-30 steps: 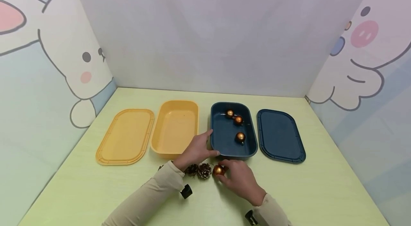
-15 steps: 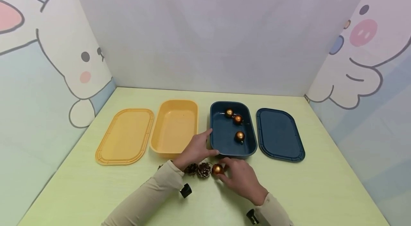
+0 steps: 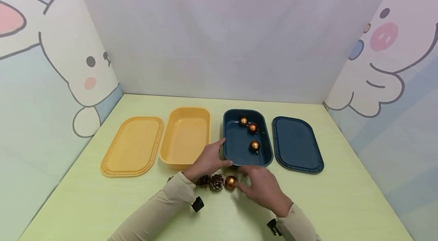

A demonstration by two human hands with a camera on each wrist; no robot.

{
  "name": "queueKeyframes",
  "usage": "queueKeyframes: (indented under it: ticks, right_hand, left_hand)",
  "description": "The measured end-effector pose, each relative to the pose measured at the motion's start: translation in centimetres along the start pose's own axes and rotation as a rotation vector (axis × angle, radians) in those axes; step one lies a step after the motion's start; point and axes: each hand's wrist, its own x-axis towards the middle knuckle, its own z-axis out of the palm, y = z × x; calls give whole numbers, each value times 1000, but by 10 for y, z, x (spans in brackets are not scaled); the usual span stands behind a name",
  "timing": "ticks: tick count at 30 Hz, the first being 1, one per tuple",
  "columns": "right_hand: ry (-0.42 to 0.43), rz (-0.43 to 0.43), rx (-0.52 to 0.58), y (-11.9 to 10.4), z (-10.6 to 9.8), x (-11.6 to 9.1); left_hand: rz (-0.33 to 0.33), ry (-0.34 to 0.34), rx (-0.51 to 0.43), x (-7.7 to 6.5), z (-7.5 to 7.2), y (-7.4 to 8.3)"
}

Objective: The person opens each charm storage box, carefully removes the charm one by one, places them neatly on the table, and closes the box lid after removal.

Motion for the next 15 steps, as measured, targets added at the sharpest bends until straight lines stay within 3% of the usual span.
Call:
queueKeyframes:
  ticks: [6, 15]
  right_hand:
    - [-71, -17, 69, 2, -15, 2]
    - [-45, -17, 83, 17, -47, 26]
  left_hand:
    - [-5, -4, 2, 0, 1, 0]
    - [-16, -2, 4, 0, 0, 1]
